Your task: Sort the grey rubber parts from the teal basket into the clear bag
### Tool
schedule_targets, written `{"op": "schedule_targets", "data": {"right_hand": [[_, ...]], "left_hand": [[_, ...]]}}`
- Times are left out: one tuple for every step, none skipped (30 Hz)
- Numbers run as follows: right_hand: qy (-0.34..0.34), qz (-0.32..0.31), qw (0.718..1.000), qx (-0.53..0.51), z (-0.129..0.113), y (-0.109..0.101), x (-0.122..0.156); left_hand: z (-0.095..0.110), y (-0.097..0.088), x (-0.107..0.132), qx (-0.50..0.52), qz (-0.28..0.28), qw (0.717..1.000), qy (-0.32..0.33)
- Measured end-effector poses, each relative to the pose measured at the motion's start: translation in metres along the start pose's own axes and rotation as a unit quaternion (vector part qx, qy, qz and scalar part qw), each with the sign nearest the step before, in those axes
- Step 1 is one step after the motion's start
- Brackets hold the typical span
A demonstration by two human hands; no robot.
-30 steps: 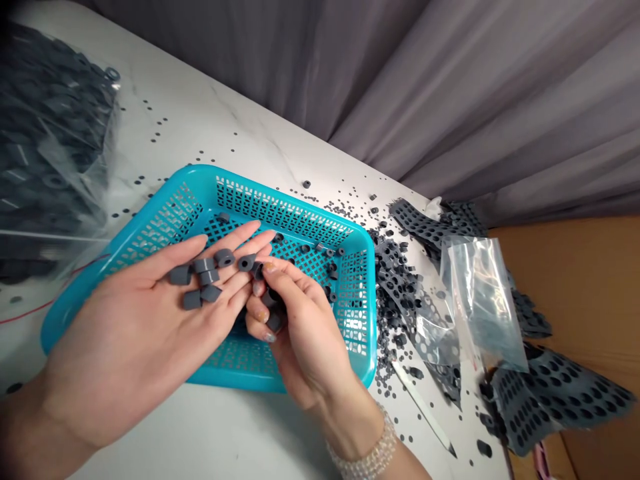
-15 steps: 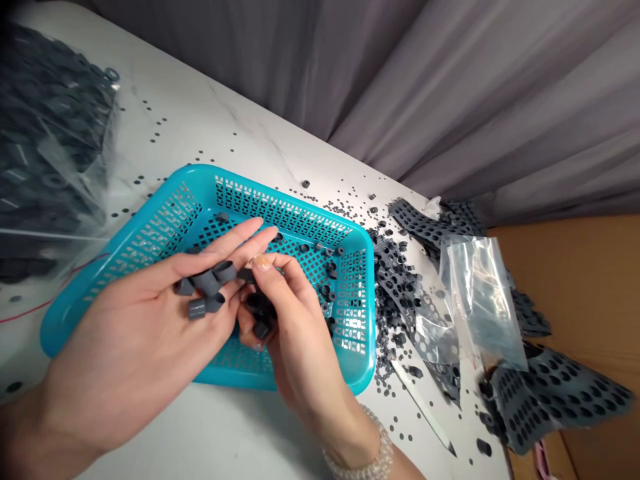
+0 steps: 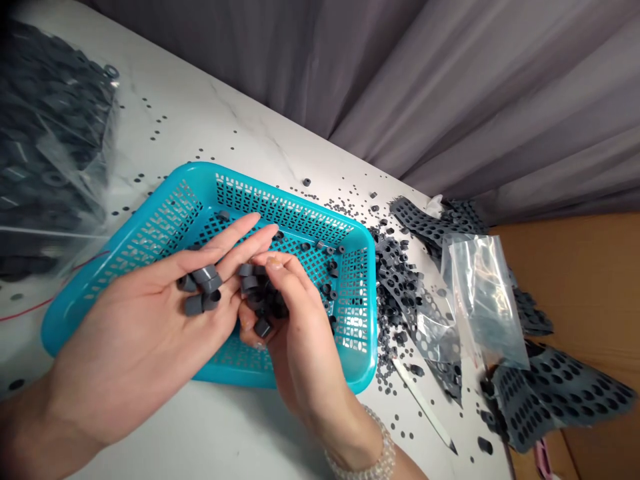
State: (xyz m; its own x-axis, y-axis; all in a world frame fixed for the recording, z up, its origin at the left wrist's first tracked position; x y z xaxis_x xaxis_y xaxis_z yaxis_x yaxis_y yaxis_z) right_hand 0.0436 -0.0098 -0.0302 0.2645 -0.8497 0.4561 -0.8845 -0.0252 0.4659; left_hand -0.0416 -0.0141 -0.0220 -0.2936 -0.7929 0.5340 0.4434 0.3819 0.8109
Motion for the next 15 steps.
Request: {"op": "schedule_targets", "data": {"right_hand": [[-0.002, -0.001, 1.0, 0.0, -0.0002, 0.0, -0.0001], [-0.004, -0.004, 1.0, 0.003, -0.0003, 0.0003, 0.0001], [-0.006, -0.007, 1.0, 0.009, -0.0005, 0.0007, 0.0005], [-0.008, -0.01, 1.0, 0.017, -0.0005, 0.001, 0.0012], [-0.009, -0.013, 0.999, 0.028, -0.0005, 0.0013, 0.0021], [-0.01, -0.015, 0.999, 0.042, -0.0004, 0.0015, 0.0032], [-0.011, -0.015, 0.998, 0.059, -0.0005, 0.0014, 0.0043], [-0.014, -0.011, 0.997, 0.076, -0.0006, 0.0009, 0.0053], [-0.016, -0.009, 0.995, 0.093, -0.0008, 0.0006, 0.006], [-0.019, -0.008, 0.994, 0.108, -0.001, 0.0004, 0.0063], [-0.022, -0.007, 0.993, 0.119, -0.0012, 0.0003, 0.0062], [-0.023, -0.006, 0.992, 0.125, -0.0012, 0.0002, 0.0057], [-0.023, -0.005, 0.992, 0.126, -0.0011, 0.0001, 0.0049], [-0.022, -0.003, 0.992, 0.121, -0.0008, -0.0001, 0.004], [-0.021, 0.0, 0.994, 0.111, -0.0006, -0.0003, 0.003]], "left_hand": [[-0.0002, -0.0001, -0.0002, 0.0, 0.002, 1.0, -0.001], [-0.0002, 0.0001, -0.0006, 0.0, 0.002, 1.0, 0.001], [-0.0002, 0.0004, -0.0011, -0.001, -0.001, 1.0, 0.002], [0.0, 0.0007, -0.0016, -0.002, -0.005, 1.0, 0.005], [0.0002, 0.0009, -0.002, -0.004, -0.009, 1.0, 0.009], [0.0004, 0.0006, -0.0022, -0.008, -0.009, 1.0, 0.013], [0.0008, -0.0002, -0.0023, -0.013, -0.007, 1.0, 0.018], [0.0011, -0.0014, -0.0022, -0.02, -0.001, 1.0, 0.023], [0.0014, -0.0027, -0.002, -0.027, 0.006, 0.999, 0.028], [0.0016, -0.0038, -0.0019, -0.034, 0.012, 0.999, 0.032], [0.0015, -0.0044, -0.0018, -0.038, 0.016, 0.999, 0.034], [0.0011, -0.0045, -0.0018, -0.04, 0.017, 0.998, 0.034], [0.0004, -0.0042, -0.002, -0.038, 0.016, 0.999, 0.03], [-0.0004, -0.0036, -0.0023, -0.035, 0.015, 0.999, 0.024], [-0.0013, -0.0027, -0.0026, -0.032, 0.011, 0.999, 0.016]]}}
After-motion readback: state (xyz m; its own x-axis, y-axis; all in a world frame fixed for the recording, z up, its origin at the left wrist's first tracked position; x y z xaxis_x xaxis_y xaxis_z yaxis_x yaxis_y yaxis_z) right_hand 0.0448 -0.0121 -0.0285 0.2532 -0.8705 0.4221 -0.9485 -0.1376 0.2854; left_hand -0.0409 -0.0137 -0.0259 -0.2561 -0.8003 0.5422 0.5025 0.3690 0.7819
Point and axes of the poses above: each hand's wrist, its own x-axis away from the middle knuckle, its own y-axis out of the palm, z = x × y, the point moved 6 cm from there along -x, towards the middle knuckle, and after that the axes turned 2 degrees about -z, right-handed, at the moved point
